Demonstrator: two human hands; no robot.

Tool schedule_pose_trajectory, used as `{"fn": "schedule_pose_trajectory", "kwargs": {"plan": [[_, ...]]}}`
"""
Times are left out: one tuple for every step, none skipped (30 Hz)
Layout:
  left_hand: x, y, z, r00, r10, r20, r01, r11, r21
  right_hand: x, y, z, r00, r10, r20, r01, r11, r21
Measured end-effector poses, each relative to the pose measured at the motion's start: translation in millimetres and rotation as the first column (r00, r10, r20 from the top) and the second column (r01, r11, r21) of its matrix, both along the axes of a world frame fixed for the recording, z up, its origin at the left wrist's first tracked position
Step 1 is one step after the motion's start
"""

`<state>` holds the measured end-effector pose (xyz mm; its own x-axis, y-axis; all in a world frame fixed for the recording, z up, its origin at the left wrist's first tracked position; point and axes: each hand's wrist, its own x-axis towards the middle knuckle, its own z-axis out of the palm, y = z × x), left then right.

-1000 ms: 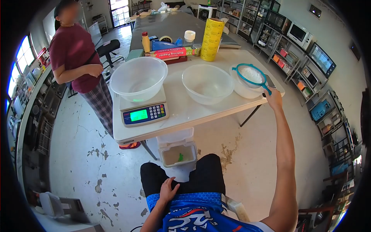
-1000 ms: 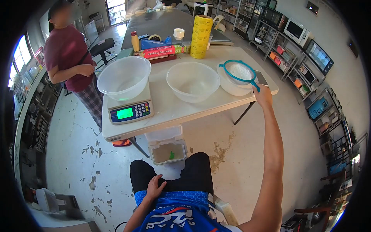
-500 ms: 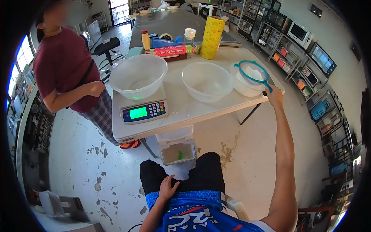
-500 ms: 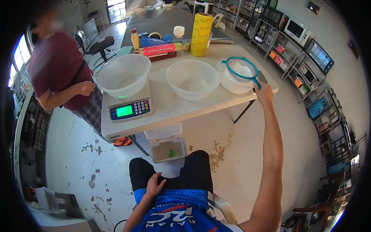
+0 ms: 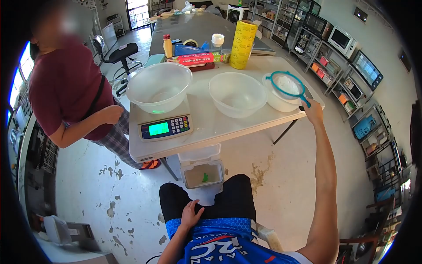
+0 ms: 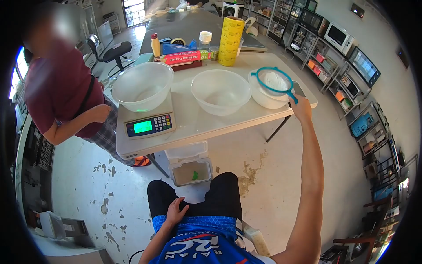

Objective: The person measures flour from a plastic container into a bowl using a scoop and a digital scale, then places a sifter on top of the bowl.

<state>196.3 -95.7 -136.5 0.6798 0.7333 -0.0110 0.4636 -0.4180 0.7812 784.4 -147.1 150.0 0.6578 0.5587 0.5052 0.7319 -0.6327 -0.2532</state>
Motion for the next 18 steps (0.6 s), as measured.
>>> {"fn": "schedule_pose_trajectory", "kwargs": {"plan": [[0.7,0.0,0.2,1.000,0.008,0.004,-0.008,1.000,0.008,-1.3,0.4,1.3,0.999,0.037,-0.031,-0.038,0.999,-0.031],[-0.7,-1.8,0.2,1.000,0.010,0.004,-0.010,1.000,0.011,1.2,1.1,-1.6,0.999,0.036,-0.034,-0.038,0.999,-0.034],[-2.9,-4.2,0.3,1.000,0.004,0.000,-0.004,1.000,0.007,5.6,0.5,-7.1,1.000,0.010,-0.016,-0.010,1.000,0.005],[-2.4,-4.0,0.5,1.000,0.001,-0.002,-0.001,1.000,0.011,4.5,1.5,-6.0,1.000,-0.014,0.006,0.014,0.999,0.049],[-0.6,-2.0,1.1,1.000,0.003,-0.001,-0.003,1.000,0.020,3.7,2.0,-2.9,1.000,-0.012,0.009,0.012,0.999,0.053],[-0.3,-0.5,1.9,1.000,0.007,-0.002,-0.007,1.000,0.023,1.5,1.4,-1.0,1.000,0.008,-0.003,-0.008,1.000,0.014],[0.1,-0.3,2.4,1.000,0.009,-0.004,-0.009,1.000,0.014,-1.5,2.0,0.4,0.999,0.027,-0.017,-0.028,0.999,-0.027],[-0.9,-1.9,2.4,1.000,0.007,-0.008,-0.007,1.000,0.000,0.5,2.9,-1.6,0.999,0.026,-0.020,-0.026,0.999,-0.029],[-3.5,-4.5,2.2,1.000,-0.001,-0.014,0.001,1.000,-0.005,4.2,1.8,-4.5,1.000,-0.001,-0.012,0.001,1.000,0.001],[-3.3,-4.4,2.2,1.000,0.001,-0.007,-0.001,1.000,0.002,4.7,1.9,-3.1,1.000,-0.025,0.002,0.024,0.999,0.036],[-0.6,-2.0,2.2,1.000,0.009,0.006,-0.009,1.000,0.013,4.4,2.3,-0.6,1.000,-0.022,0.007,0.022,0.999,0.041],[0.5,0.0,2.3,1.000,0.014,0.009,-0.014,1.000,0.016,2.4,1.6,0.2,1.000,0.004,0.009,-0.004,1.000,0.009],[0.7,0.0,2.3,1.000,0.016,0.004,-0.016,1.000,0.012,-0.4,2.1,1.5,1.000,0.029,0.008,-0.029,0.999,-0.028],[-0.5,-2.0,2.1,1.000,0.014,-0.004,-0.014,1.000,0.004,-1.0,3.9,2.5,1.000,0.030,0.006,-0.030,0.999,-0.033],[-3.0,-4.8,1.2,1.000,0.007,-0.010,-0.007,1.000,-0.003,-1.4,3.5,2.5,1.000,-0.019,-0.005,0.019,1.000,-0.024],[-3.0,-4.7,0.6,1.000,0.004,-0.007,-0.004,1.000,0.007,-2.4,2.9,4.2,0.998,-0.067,-0.013,0.067,0.998,-0.010],[-0.6,-1.8,0.4,1.000,0.006,0.000,-0.006,1.000,0.023,-4.5,2.6,7.0,0.998,-0.067,-0.010,0.067,0.998,-0.007],[0.5,0.2,0.4,1.000,0.009,0.002,-0.009,1.000,0.026,-8.2,2.0,8.8,0.999,-0.032,0.003,0.032,0.999,-0.033]]}}
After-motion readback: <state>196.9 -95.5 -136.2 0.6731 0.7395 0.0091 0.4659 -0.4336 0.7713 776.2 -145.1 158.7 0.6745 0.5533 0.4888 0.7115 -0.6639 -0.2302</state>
